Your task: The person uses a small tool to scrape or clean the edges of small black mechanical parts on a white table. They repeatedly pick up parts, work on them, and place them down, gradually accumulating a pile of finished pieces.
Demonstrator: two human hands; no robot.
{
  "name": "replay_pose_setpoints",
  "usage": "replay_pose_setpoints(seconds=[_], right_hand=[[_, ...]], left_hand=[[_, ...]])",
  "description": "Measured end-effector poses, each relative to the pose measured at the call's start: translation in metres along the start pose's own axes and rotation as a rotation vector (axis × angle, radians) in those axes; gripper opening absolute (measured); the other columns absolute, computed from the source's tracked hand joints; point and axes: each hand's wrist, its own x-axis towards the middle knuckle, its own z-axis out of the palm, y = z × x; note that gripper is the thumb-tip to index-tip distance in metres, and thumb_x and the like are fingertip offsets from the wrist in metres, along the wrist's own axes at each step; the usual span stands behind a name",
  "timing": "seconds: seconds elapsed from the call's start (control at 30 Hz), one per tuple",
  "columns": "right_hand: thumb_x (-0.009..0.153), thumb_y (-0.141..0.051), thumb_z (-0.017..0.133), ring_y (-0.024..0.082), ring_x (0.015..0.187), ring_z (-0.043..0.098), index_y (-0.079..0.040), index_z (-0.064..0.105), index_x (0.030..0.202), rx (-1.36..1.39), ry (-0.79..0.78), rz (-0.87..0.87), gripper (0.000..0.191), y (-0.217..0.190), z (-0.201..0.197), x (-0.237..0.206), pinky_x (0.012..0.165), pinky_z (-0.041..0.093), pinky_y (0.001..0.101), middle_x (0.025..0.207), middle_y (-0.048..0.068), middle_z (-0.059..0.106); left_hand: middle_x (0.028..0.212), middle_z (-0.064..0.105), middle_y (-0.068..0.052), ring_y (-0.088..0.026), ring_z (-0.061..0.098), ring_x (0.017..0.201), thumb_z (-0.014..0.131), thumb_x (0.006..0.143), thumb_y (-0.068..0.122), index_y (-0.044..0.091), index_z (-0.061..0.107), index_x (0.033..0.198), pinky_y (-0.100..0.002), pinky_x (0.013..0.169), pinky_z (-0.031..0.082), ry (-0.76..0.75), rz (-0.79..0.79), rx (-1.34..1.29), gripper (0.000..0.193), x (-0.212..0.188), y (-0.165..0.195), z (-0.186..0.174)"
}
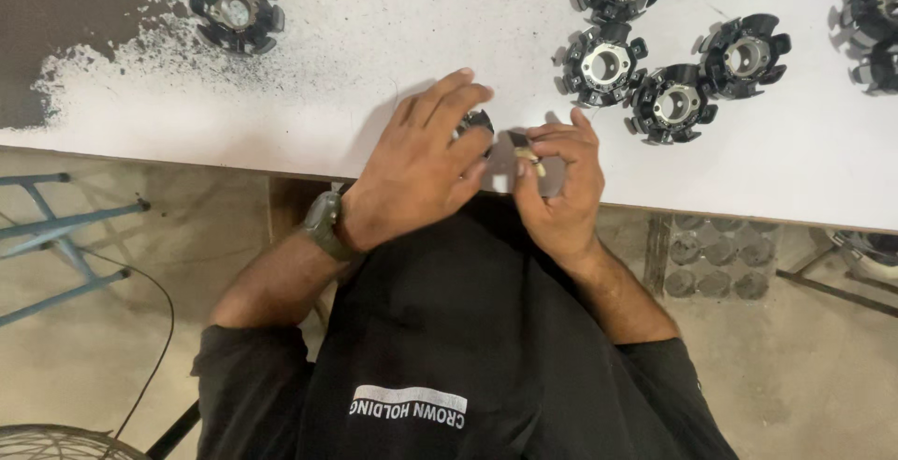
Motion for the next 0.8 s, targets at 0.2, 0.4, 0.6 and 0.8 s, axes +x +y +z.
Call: replay_pose_setpoints(seconds=[0.2,0.4,0.6,0.8], right_hand=[[0.088,0.001,0.076,0.029,0.108,0.067,-0.006,0.058,0.11,-0.113,-0.09,-0.024,0.029,-0.013,0.017,0.01,0.122,0.036,0.0559,0.106,0.011,0.069],[0.086,0.002,0.08,0.029,0.105,0.063,-0.006,0.062,0.109,-0.263,-0.098,-0.105,0.03,-0.02,0.027,0.017,0.119,0.038,0.0538,0.104,0.009,0.066],[0.085,0.001,0.082,0.028,0.099,0.063,-0.006,0.063,0.108,-0.282,-0.118,-0.127,0.03,-0.023,0.027,0.018,0.117,0.042,0.0536,0.099,0.008,0.064],[0.085,0.001,0.081,0.028,0.099,0.066,-0.006,0.064,0.106,-0.243,-0.118,-0.14,0.028,-0.022,0.028,0.02,0.116,0.045,0.0546,0.098,0.008,0.065]], left_hand=[[0.134,0.058,-0.016,-0.035,0.057,0.118,0.077,0.088,0.016,0.001,0.068,0.108,-0.049,0.098,0.048,-0.02,-0.26,-0.126,0.027,-0.006,-0.011,0.008],[0.131,0.063,-0.009,-0.029,0.058,0.118,0.077,0.086,0.015,0.008,0.07,0.097,-0.047,0.099,0.043,0.021,-0.311,-0.052,0.015,-0.009,-0.014,0.012],[0.133,0.06,-0.008,-0.028,0.055,0.127,0.079,0.085,0.01,0.009,0.068,0.097,-0.047,0.105,0.042,0.163,-0.281,-0.086,0.016,-0.015,-0.013,0.014],[0.136,0.058,-0.009,-0.028,0.054,0.131,0.078,0.087,0.008,0.008,0.068,0.1,-0.046,0.108,0.043,0.146,-0.253,-0.156,0.016,-0.017,-0.02,0.017]])
